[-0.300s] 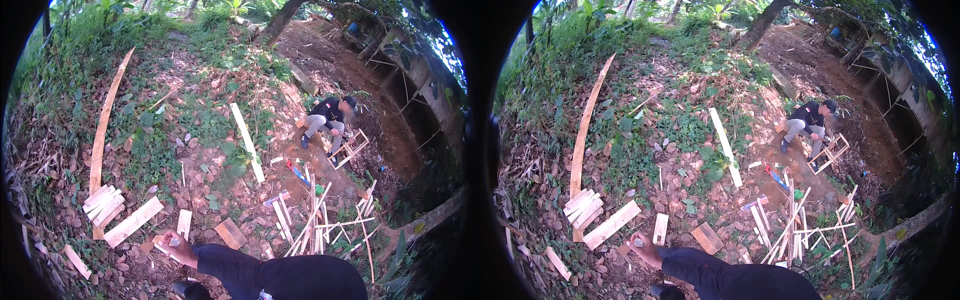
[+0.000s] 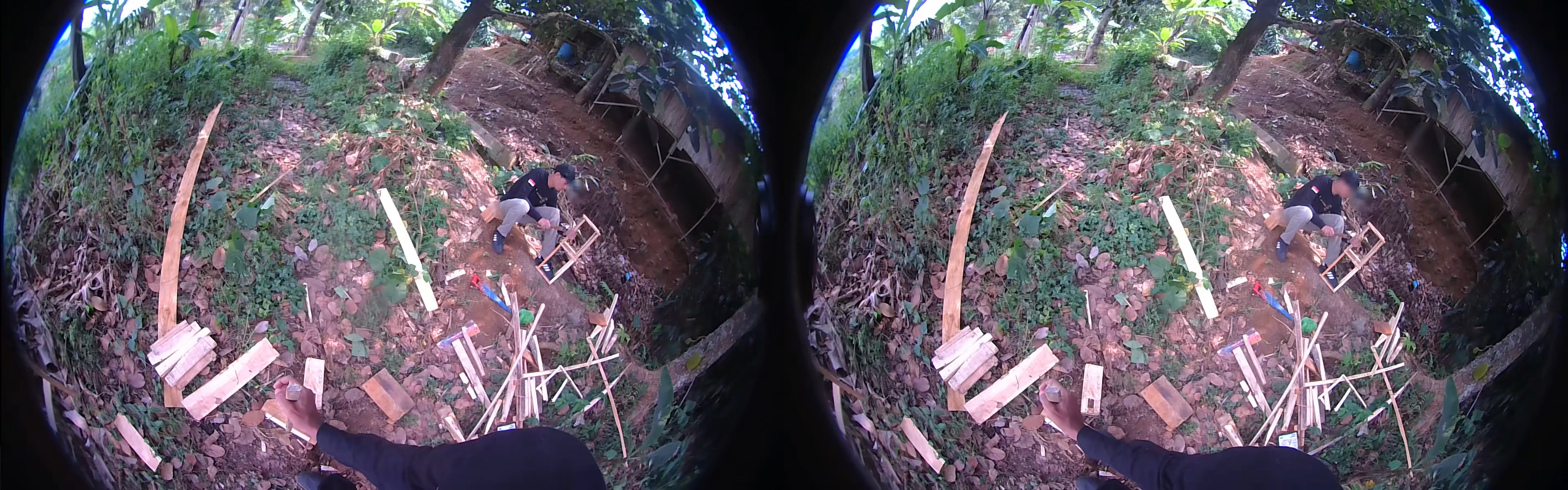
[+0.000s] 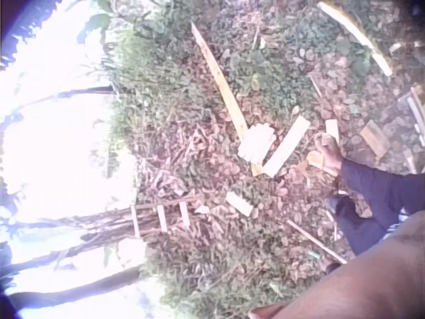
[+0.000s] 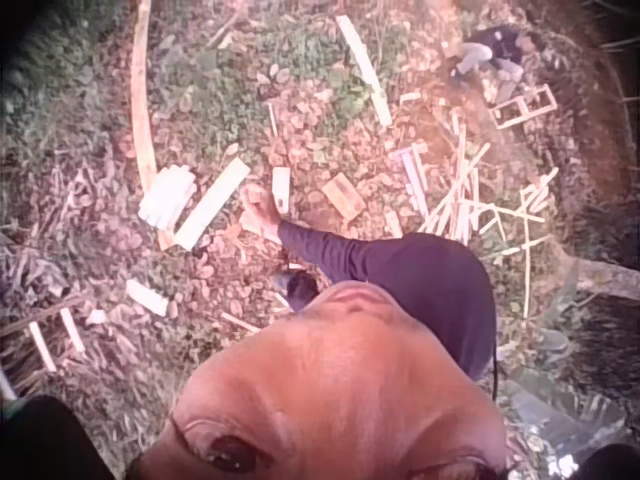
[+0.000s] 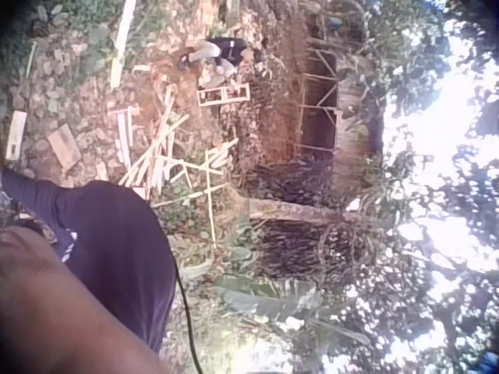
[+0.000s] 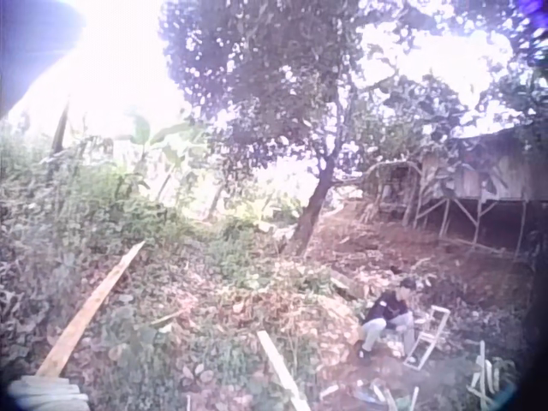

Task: The person sits on the ground outdoors and assembles wooden pieces using a hammer and nails. They position a curved wooden board onto a rectangular frame, hammer nails to secure the connection, and inspect the assembly. The person also uses the hammer to split a small wooden stick.

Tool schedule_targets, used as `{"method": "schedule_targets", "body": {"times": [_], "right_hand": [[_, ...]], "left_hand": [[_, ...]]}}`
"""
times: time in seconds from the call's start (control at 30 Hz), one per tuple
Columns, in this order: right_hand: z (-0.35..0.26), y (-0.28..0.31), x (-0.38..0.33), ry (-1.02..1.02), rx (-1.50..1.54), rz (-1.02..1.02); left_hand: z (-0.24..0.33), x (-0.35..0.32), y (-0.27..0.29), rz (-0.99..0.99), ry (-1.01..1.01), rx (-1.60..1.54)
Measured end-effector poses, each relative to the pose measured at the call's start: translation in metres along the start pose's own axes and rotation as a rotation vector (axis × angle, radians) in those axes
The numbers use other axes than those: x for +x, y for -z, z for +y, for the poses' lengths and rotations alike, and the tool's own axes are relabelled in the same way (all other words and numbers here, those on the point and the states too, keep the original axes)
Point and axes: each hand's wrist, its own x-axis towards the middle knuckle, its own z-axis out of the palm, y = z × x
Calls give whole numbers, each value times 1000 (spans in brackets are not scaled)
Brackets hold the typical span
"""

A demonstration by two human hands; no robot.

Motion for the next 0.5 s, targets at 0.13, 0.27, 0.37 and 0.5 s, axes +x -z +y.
{"method": "schedule_targets", "body": {"times": [0.13, 0.27, 0.37, 0.5], "right_hand": [[15, -47, 22, 107, 148, -166], [40, -5, 56, -31, 236, -159], [44, -11, 88, -31, 244, -260], [27, 17, 127, -91, 224, -270]], "left_hand": [[5, 9, 28, 85, -28, -48], [-31, 23, 33, 67, 60, 92], [-46, 19, 66, 154, 57, 77], [-96, -15, 163, 192, 157, 48]]}}
